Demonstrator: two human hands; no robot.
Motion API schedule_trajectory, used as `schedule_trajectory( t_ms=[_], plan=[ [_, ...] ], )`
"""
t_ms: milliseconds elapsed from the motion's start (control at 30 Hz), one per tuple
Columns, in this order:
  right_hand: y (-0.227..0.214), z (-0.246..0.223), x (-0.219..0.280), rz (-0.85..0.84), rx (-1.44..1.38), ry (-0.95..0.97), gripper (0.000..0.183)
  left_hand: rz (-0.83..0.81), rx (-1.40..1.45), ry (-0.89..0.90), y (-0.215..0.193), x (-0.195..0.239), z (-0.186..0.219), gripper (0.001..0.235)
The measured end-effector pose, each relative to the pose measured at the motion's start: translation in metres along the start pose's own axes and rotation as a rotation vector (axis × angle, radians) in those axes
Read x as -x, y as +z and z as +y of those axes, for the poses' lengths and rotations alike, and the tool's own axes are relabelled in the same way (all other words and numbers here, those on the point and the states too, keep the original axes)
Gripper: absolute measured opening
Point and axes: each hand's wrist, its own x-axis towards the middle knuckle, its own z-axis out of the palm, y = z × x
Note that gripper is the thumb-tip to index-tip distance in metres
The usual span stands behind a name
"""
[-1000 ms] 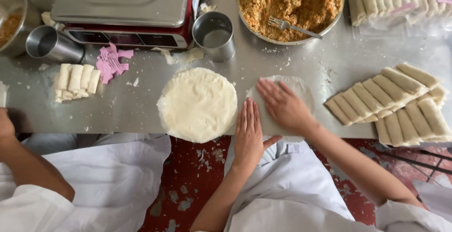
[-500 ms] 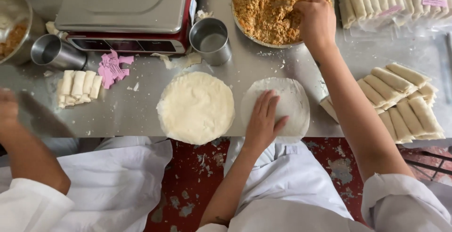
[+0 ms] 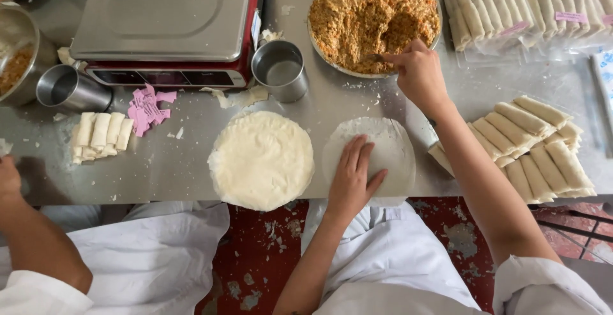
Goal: Assembling spring rolls by placing filling on thin wrappers and rolling them into cylinders on a production table.
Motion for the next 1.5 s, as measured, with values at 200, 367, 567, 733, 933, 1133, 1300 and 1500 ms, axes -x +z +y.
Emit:
schedule_trajectory(
  t_ms=[200, 367, 567, 733, 933, 1133, 1300, 1500],
  plan=[
    [-0.022, -0.026, 0.01, -0.088, -0.23, 0.073, 0.042, -0.01, -0.014, -0.02, -0.003, -0.001, 0.003, 0.053],
    [-0.047, -0.037, 0.008, -0.156, -0.361, 0.191, 0.037, -0.011, -0.015, -0.02, -0.003, -0.001, 0.002, 0.054],
    [-0.111, -0.071, 0.058, -0.068, -0.511, 0.201, 0.023, -0.04, 0.008, 0.024, -0.007, 0.011, -0.004, 0.058],
    [-0.137, -0.104, 0.148, -0.067, -0.595, 0.291, 0.026, -0.121, -0.025, 0.051, -0.032, 0.031, -0.011, 0.076],
    [-0.122, -0.134, 0.205, -0.009, -0.702, 0.443, 0.027, -0.197, -0.287, 0.103, -0.04, 0.051, -0.024, 0.129],
    [-0.082, -0.115, 0.231, 0.072, -0.349, 0.066, 0.029, -0.123, -0.088, 0.059, -0.035, 0.05, -0.025, 0.129],
    [-0.137, -0.119, 0.195, -0.147, -0.291, 0.153, 0.015, -0.144, -0.065, 0.027, -0.037, 0.049, -0.022, 0.124],
    [-0.141, -0.119, 0.185, -0.234, -0.241, 0.141, 0.01, -0.15, -0.108, 0.028, -0.036, 0.051, -0.022, 0.118]
  ],
)
